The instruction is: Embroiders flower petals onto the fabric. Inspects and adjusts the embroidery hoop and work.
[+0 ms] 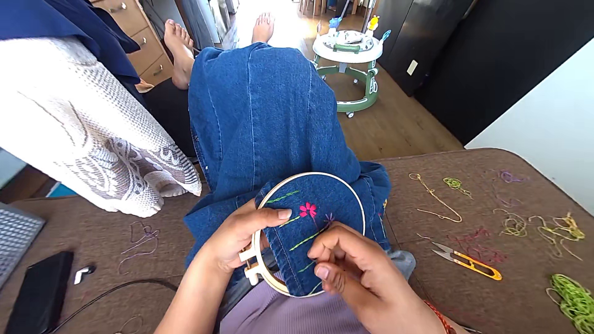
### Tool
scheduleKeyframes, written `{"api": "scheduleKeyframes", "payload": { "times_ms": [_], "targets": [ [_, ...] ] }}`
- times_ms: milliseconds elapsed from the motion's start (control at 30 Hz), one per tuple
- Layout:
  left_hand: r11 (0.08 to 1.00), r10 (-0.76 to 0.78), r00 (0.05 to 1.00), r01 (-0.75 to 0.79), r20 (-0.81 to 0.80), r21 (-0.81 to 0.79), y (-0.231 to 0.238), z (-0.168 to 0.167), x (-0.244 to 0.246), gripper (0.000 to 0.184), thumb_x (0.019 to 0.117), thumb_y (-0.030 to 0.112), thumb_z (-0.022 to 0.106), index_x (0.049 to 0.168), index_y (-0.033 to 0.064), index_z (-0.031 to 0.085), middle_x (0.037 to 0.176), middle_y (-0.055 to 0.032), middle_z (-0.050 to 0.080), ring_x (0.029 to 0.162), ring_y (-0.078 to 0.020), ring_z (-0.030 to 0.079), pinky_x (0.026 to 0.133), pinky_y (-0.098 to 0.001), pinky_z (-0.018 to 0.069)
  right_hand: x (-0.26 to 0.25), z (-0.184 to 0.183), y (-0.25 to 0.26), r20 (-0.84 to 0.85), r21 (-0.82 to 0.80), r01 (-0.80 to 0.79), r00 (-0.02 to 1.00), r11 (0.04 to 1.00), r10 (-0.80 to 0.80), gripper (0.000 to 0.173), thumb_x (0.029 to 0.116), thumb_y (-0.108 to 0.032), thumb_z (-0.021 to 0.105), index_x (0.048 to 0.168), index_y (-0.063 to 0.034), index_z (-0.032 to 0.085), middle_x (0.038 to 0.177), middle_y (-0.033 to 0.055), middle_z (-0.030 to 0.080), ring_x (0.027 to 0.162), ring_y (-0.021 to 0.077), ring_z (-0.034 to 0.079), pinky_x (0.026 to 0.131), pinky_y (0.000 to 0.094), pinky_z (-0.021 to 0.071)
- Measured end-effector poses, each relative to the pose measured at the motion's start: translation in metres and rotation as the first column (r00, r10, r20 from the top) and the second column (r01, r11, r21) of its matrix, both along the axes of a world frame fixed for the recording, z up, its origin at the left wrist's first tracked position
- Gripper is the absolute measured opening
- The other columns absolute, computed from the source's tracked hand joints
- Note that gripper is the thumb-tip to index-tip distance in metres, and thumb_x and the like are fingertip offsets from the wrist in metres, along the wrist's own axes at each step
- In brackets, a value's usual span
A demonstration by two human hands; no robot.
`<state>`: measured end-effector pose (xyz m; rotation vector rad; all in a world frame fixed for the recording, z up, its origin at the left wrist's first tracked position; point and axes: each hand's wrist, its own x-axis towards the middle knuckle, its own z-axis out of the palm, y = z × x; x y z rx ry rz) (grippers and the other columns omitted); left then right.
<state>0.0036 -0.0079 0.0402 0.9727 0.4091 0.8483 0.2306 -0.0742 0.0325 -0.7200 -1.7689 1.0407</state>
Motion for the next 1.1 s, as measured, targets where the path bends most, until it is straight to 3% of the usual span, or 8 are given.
{"api": "scheduleKeyframes", "payload": {
  "times_ms": [167,267,533,667,767,933,1000,1100],
  "targets": [
    [0.907,0.420,0.889,-0.418,0.180,-0.051,-0.029,-0.022,0.031,0.027,0.0923,0.028,0.074,0.116,0.0155,0.073,0.105,-0.0084,0.076,0.095,-0.0148,0.075,0.084,-0.0340,0.0631,0.003,0.001,0.010,0.072,0.195,0.193,0.975,0.962,-0.210,0.012,0.1026,-0.013,0.058,0.104,-0.0067,0.067,0.094,0.0003,0.062,0.079,0.0019,0.061,0.069,0.0160,0.0550],
    [0.855,0.510,0.842,-0.518,0.177,0.001,-0.035,-0.037,0.042,0.030,0.0935,0.028,0.073,0.120,0.0158,0.069,0.107,-0.0061,0.076,0.098,-0.0143,0.074,0.088,-0.0350,0.0619,0.005,-0.003,0.013,0.111,0.223,0.200,0.967,0.954,-0.229,0.012,0.1018,-0.013,0.058,0.103,-0.0077,0.068,0.095,0.0000,0.061,0.080,0.0017,0.061,0.070,0.0154,0.0550],
    [0.846,0.519,0.838,-0.531,0.168,0.039,-0.042,-0.044,0.048,0.029,0.0932,0.025,0.074,0.120,0.0154,0.069,0.107,-0.0042,0.076,0.098,-0.0123,0.074,0.090,-0.0332,0.0608,0.010,-0.006,0.005,0.013,0.177,0.161,0.986,0.971,-0.165,0.013,0.1026,-0.016,0.060,0.103,-0.0065,0.069,0.095,0.0011,0.063,0.083,0.0019,0.062,0.073,0.0161,0.0559],
    [0.837,0.543,0.826,-0.548,0.151,-0.012,-0.044,-0.044,0.049,0.031,0.0914,0.023,0.076,0.120,0.0134,0.067,0.105,-0.0048,0.076,0.097,-0.0130,0.074,0.090,-0.0335,0.0613,0.029,0.012,0.002,-0.257,-0.087,0.058,0.963,0.995,-0.079,0.012,0.1033,-0.024,0.062,0.106,-0.0143,0.068,0.088,-0.0057,0.064,0.072,-0.0016,0.062,0.063,0.0150,0.0549],
    [0.826,0.560,0.815,-0.563,0.148,-0.030,-0.045,-0.044,0.050,0.030,0.0919,0.023,0.075,0.119,0.0129,0.067,0.105,-0.0052,0.076,0.097,-0.0131,0.074,0.089,-0.0334,0.0614,0.050,0.026,0.001,-0.424,-0.265,-0.153,0.905,0.952,0.027,0.012,0.1008,-0.023,0.065,0.106,-0.0133,0.069,0.083,-0.0048,0.063,0.065,-0.0029,0.056,0.057,0.0122,0.0478],
    [0.818,0.573,0.807,-0.573,0.146,-0.045,-0.047,-0.044,0.053,0.030,0.0927,0.024,0.074,0.119,0.0130,0.066,0.104,-0.0036,0.076,0.097,-0.0121,0.074,0.089,-0.0324,0.0613,0.050,0.021,-0.005,-0.323,-0.330,-0.420,0.892,0.846,0.317,0.014,0.1045,-0.026,0.060,0.108,-0.0133,0.065,0.086,-0.0091,0.061,0.066,-0.0071,0.052,0.057,0.0101,0.0432],
    [0.813,0.582,0.804,-0.581,0.121,-0.041,-0.047,-0.044,0.053,0.029,0.0942,0.024,0.072,0.119,0.0121,0.064,0.103,-0.0031,0.076,0.095,-0.0111,0.074,0.088,-0.0318,0.0615,0.039,0.010,-0.007,-0.300,-0.322,-0.424,0.894,0.846,0.334,0.011,0.1047,-0.021,0.058,0.108,-0.0120,0.063,0.090,-0.0089,0.059,0.068,-0.0069,0.052,0.058,0.0104,0.0437],
    [0.817,0.575,0.809,-0.575,0.117,-0.038,-0.047,-0.045,0.051,0.030,0.0945,0.026,0.072,0.120,0.0120,0.064,0.104,-0.0035,0.076,0.096,-0.0118,0.074,0.088,-0.0326,0.0614,0.027,-0.003,-0.007,-0.184,-0.284,-0.307,0.947,0.908,0.263,0.007,0.1022,-0.014,0.059,0.104,-0.0087,0.063,0.089,-0.0075,0.058,0.070,-0.0060,0.051,0.060,0.0108,0.0436]
  ]
}}
